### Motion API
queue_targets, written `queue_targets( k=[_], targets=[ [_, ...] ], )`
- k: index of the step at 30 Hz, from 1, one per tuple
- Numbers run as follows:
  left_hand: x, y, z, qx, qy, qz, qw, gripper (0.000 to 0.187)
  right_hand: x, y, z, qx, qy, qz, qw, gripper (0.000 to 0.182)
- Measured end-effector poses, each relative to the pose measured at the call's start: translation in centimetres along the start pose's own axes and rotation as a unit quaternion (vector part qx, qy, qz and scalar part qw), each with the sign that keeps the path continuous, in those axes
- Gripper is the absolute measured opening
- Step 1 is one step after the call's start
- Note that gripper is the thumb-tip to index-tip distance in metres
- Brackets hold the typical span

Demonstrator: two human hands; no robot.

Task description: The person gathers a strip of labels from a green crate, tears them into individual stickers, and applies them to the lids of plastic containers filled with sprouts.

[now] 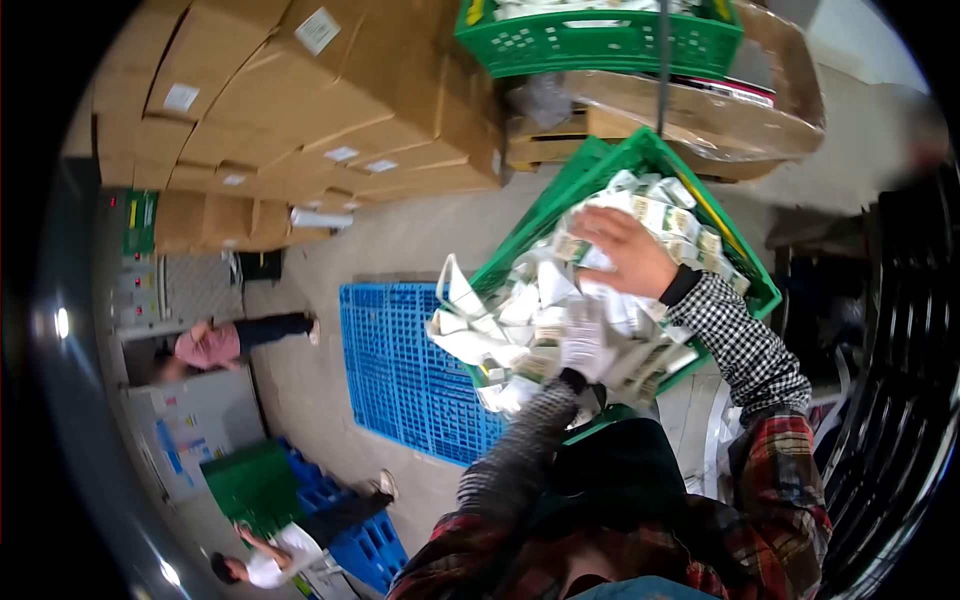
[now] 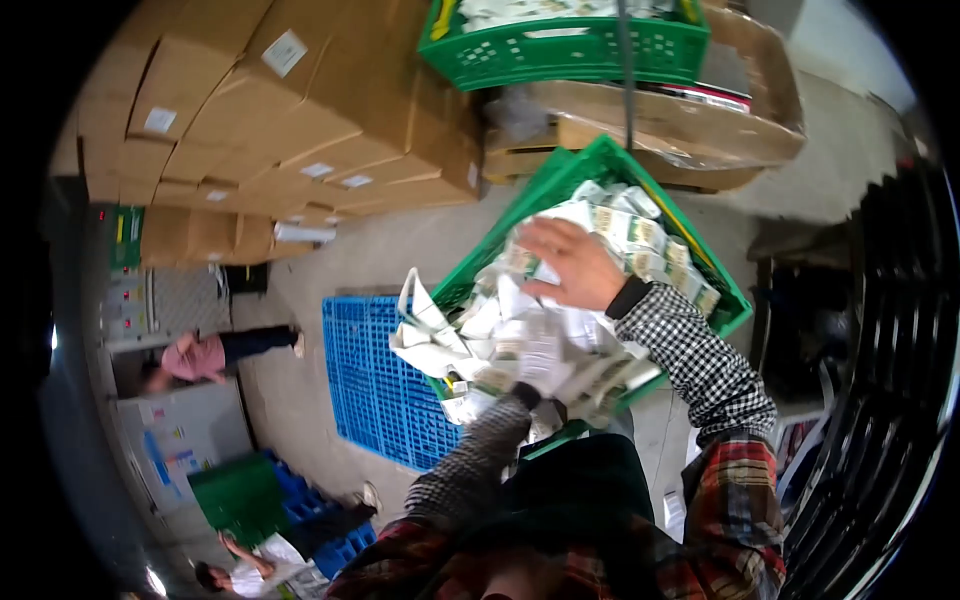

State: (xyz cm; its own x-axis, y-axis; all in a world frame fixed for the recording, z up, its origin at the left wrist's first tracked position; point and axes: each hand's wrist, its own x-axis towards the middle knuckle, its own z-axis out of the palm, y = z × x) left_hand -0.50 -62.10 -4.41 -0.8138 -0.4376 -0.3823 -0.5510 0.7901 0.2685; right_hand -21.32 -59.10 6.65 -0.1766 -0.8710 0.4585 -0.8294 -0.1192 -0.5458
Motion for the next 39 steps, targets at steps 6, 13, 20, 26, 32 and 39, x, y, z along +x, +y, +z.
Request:
queue_targets(
  k=[6, 13, 20, 26, 32, 39],
  targets=[
    [-4.2, 5.3, -1.5, -0.081, -0.019, 0.151, 0.985, 0.06, -4.0, 7.1, 10.0, -0.286, -0.235, -0.055, 0.927, 0.047],
    [0.5, -10.0, -8.7, -0.032, 0.221, -0.047, 0.974, 0.093, -1.8, 4.9, 4.1, -0.256, -0.213, 0.01, 0.943, 0.023],
    [1.8, -4.7, 3.3, -0.061, 0.018, 0.107, 0.992, 0.077, 5.0, 5.2, 15.9, -0.104, -0.322, -0.023, 0.941, 0.04],
    [-1.9, -2.8, -6.8, -0.051, -0.114, 0.093, 0.988, 0.039, -1.0, 8.4, 19.7, -0.184, -0.527, 0.002, 0.83, 0.042],
    [6.8, -8.1, -5.0, -0.023, 0.23, -0.011, 0.973, 0.056, -8.7, 7.1, 13.7, -0.106, -0.44, -0.152, 0.878, 0.033],
    [3.4, -4.8, 6.9, -0.18, 0.061, -0.051, 0.981, 0.034, 2.5, 10.2, 16.7, -0.113, -0.311, 0.0, 0.944, 0.037]
  ],
)
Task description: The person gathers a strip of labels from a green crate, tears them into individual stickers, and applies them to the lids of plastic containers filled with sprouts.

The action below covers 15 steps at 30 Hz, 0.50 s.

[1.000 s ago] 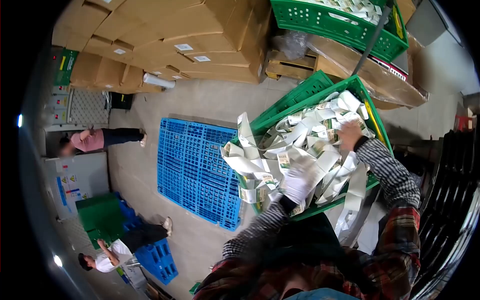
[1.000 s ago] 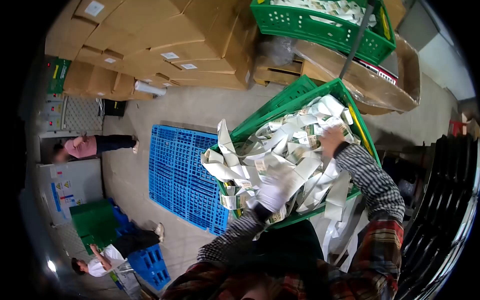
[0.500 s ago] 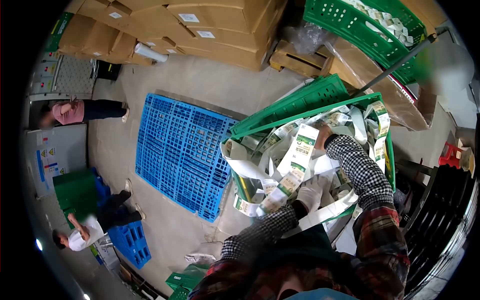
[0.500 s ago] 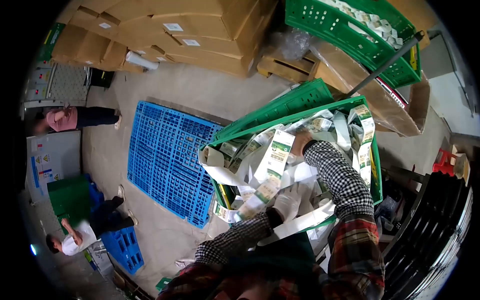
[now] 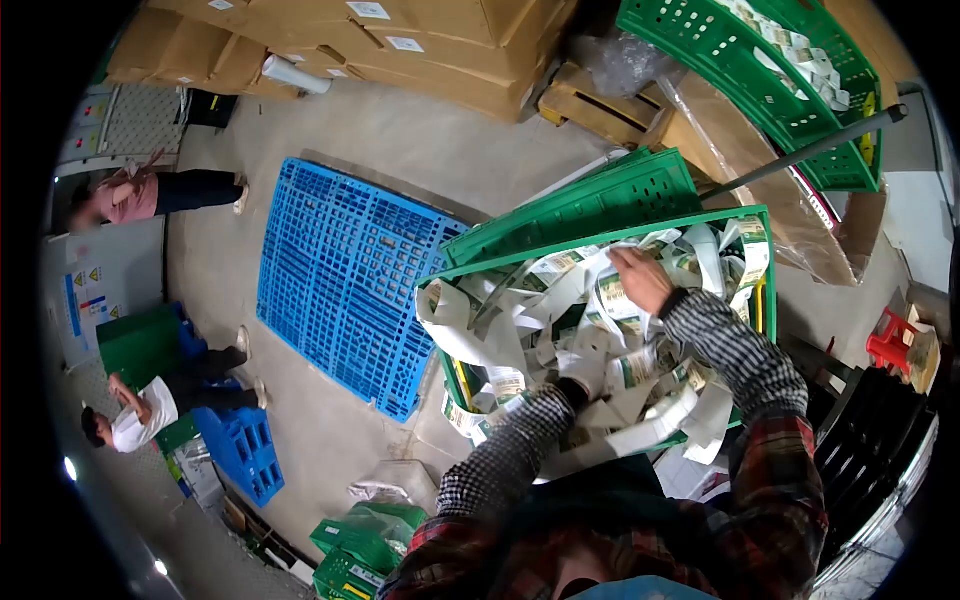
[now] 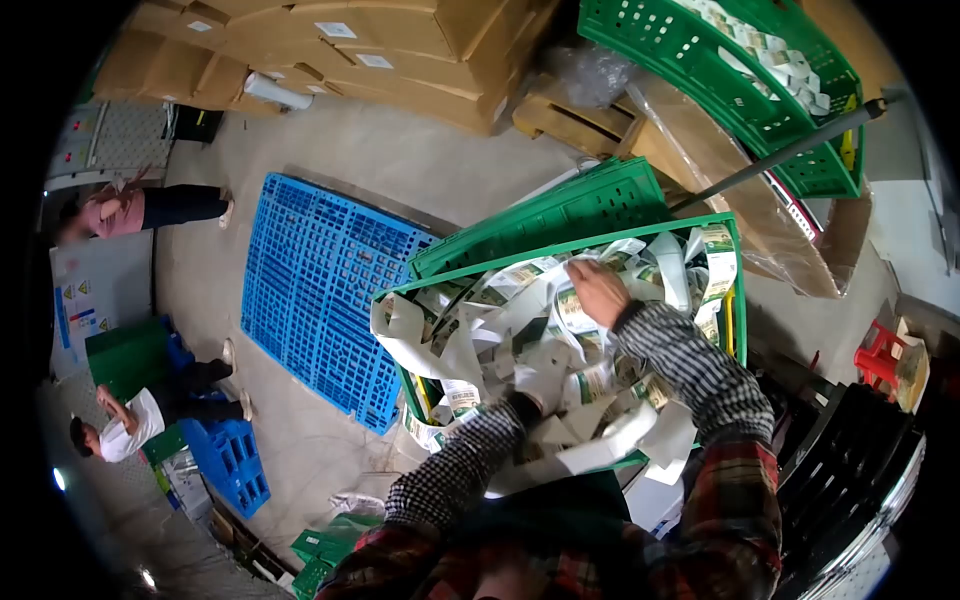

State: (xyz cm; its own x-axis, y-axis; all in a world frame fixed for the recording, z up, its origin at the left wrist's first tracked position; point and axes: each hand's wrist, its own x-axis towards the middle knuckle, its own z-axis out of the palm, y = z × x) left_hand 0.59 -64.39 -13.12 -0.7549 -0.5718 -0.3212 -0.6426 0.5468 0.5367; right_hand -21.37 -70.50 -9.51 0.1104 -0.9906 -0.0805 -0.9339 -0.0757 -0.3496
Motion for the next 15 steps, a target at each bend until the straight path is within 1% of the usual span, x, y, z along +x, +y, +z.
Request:
queue_targets(
  k=[1, 2, 3, 4, 5, 7, 8, 9, 10, 11, 12, 13, 14, 15],
  targets=[
    [-0.9, 0.6, 1.6, 0.017, 0.017, 0.011, 1.0, 0.035, 1.5, 0.7, 2.4, -0.034, -0.018, 0.031, 0.999, 0.039],
    [-1.1, 1.5, 1.4, 0.019, -0.061, -0.003, 0.998, 0.042, 2.9, 1.4, 5.0, -0.062, -0.072, 0.072, 0.993, 0.04],
    [-1.3, 2.7, 0.5, 0.021, -0.137, -0.017, 0.99, 0.048, 3.6, 1.9, 6.8, -0.098, -0.044, 0.033, 0.994, 0.04],
    [-1.7, 4.3, -1.2, 0.055, -0.104, -0.027, 0.993, 0.044, 4.1, 1.3, 6.8, -0.116, -0.051, 0.034, 0.991, 0.037],
    [-1.6, 4.7, -1.9, 0.028, -0.134, -0.031, 0.99, 0.045, 4.3, 0.5, 6.8, -0.134, -0.059, 0.035, 0.989, 0.033],
    [-1.4, 4.8, -2.2, 0.003, -0.124, -0.027, 0.992, 0.041, 3.5, 0.2, 7.4, -0.123, -0.084, 0.034, 0.988, 0.024],
    [-1.0, 4.5, -2.5, 0.041, -0.103, -0.012, 0.994, 0.04, 3.1, 0.3, 7.3, -0.122, -0.094, 0.033, 0.988, 0.02],
    [-0.6, 4.2, -3.6, 0.08, -0.084, 0.005, 0.993, 0.039, 2.3, 0.6, 7.6, -0.125, -0.046, 0.029, 0.991, 0.012],
    [0.0, 4.1, -5.2, 0.097, -0.087, 0.001, 0.991, 0.039, 1.4, 0.9, 7.7, -0.107, -0.037, 0.02, 0.993, 0.013],
    [1.2, 4.7, -9.1, 0.077, -0.112, -0.027, 0.99, 0.039, 0.5, 1.1, 7.9, -0.089, -0.03, 0.012, 0.995, 0.013],
    [2.6, 2.9, -9.3, 0.026, -0.021, -0.008, 0.999, 0.045, -0.4, 1.5, 8.1, -0.062, -0.041, -0.007, 0.997, 0.013],
    [4.0, 1.1, -9.4, -0.021, 0.068, 0.02, 0.997, 0.051, -1.4, 1.6, 8.1, -0.053, -0.025, -0.035, 0.998, 0.013],
    [5.0, 0.0, -10.0, 0.058, 0.174, 0.008, 0.983, 0.065, -2.4, 1.5, 8.1, -0.061, -0.06, -0.066, 0.994, 0.013],
    [6.5, -0.4, -13.0, 0.146, 0.115, -0.009, 0.982, 0.075, -3.4, 1.5, 8.1, -0.069, -0.094, -0.097, 0.988, 0.013]
  ],
)
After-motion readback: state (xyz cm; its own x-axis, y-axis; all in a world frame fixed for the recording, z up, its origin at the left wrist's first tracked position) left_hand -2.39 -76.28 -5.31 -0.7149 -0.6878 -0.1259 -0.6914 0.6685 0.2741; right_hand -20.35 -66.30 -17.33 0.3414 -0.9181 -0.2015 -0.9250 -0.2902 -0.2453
